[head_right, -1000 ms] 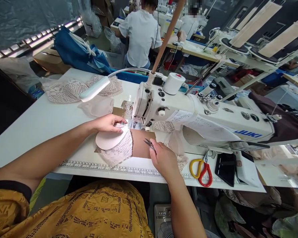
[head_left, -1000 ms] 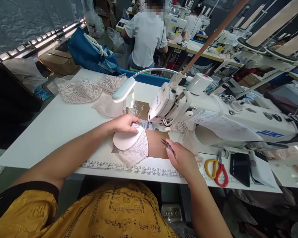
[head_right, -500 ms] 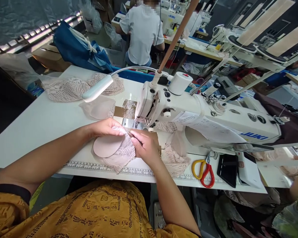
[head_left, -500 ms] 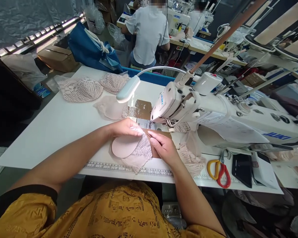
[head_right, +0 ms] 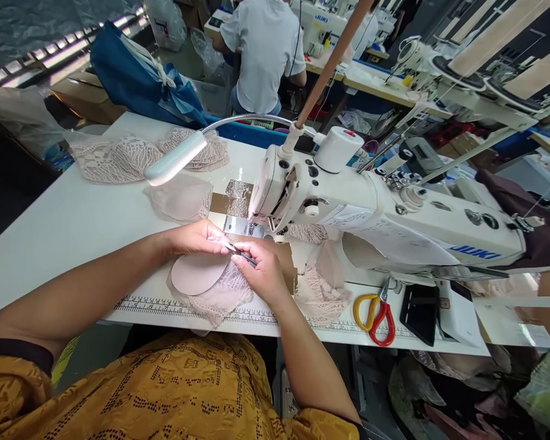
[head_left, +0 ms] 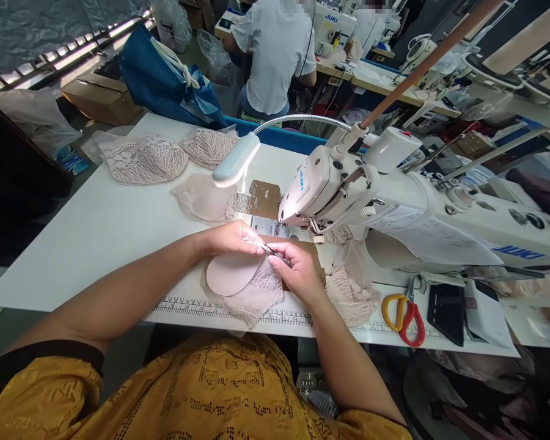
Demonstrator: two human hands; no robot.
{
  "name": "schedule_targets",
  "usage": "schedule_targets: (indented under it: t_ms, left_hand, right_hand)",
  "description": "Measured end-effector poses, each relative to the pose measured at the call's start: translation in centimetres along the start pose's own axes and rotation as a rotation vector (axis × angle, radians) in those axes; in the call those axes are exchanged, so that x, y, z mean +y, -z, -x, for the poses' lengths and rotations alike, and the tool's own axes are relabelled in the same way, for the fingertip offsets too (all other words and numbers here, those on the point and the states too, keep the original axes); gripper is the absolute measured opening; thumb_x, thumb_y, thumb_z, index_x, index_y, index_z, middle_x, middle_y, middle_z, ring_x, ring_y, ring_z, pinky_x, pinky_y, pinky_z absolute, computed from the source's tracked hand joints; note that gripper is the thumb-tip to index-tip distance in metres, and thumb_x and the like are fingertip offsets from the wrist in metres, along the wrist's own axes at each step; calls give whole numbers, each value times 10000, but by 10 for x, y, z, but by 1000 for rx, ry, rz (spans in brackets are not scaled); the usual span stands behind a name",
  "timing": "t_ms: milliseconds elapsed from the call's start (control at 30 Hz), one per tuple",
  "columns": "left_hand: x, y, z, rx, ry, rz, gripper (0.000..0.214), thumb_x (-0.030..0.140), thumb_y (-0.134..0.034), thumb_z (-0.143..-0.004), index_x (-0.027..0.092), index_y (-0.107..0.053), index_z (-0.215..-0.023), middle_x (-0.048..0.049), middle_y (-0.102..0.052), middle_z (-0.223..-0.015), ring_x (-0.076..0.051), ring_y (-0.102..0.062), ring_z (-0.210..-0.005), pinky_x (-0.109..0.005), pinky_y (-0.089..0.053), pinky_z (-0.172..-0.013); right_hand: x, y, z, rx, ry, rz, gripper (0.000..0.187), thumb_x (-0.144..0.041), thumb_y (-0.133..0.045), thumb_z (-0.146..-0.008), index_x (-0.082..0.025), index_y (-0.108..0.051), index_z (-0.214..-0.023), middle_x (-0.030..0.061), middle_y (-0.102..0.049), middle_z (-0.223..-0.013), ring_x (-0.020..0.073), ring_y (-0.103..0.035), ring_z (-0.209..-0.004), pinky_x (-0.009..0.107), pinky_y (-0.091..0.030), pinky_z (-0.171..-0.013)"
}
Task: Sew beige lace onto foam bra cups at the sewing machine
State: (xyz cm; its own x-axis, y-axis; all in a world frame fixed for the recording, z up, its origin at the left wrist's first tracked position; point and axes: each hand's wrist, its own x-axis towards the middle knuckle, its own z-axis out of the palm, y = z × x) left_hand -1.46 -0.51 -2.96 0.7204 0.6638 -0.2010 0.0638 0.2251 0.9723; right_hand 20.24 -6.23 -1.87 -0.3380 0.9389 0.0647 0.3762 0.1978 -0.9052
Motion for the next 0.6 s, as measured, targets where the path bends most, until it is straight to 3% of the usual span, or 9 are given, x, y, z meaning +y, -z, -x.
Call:
schedule_targets:
  t_ms: [200, 367, 500, 600]
  left_hand:
    - [7, -3, 2, -1, 18, -2, 335, 399, -802, -734, 130, -784, -933, -102, -762, -935, -207, -696, -865, -325, -550, -823]
    - [5, -2, 2, -7, 34, 15, 341, 405, -793, -747, 138, -782, -960, -112, -761, -975, -221, -701, -897, -343, -555, -844]
    - [2, -2, -1, -30, 13, 25, 337, 394, -823, -714, 149, -788, -943, -114, -761, -985, -215, -694, -929, -344, -538, -890]
    - [3, -3, -2, -53, 14, 13, 338, 403, -833, -697, 123, -790, -881, -99, -758, -854, -184, -678, -803, -307, -539, -782]
  right_hand:
    - [6, -1, -1, 37, -33, -94, 217, -352, -640, -865, -214, -721, -1012, 55, -736, -981, 206, -672, -901, 357, -528, -830]
    - [11, 6, 0, -43, -110, -219, 278, -379, -674, -840, -210, -686, -1060, 50, -719, -980, 179, -662, -839, 332, -533, -777]
    - [8, 4, -1, -77, -92, -177, 282, -368, -665, -844, -205, -665, -1074, 19, -688, -860, 151, -626, -741, 293, -513, -700]
    - [5, -1, -3, -60, -62, -111, 259, -369, -660, -841, -199, -666, -1037, 15, -673, -823, 158, -620, -740, 295, -508, -694]
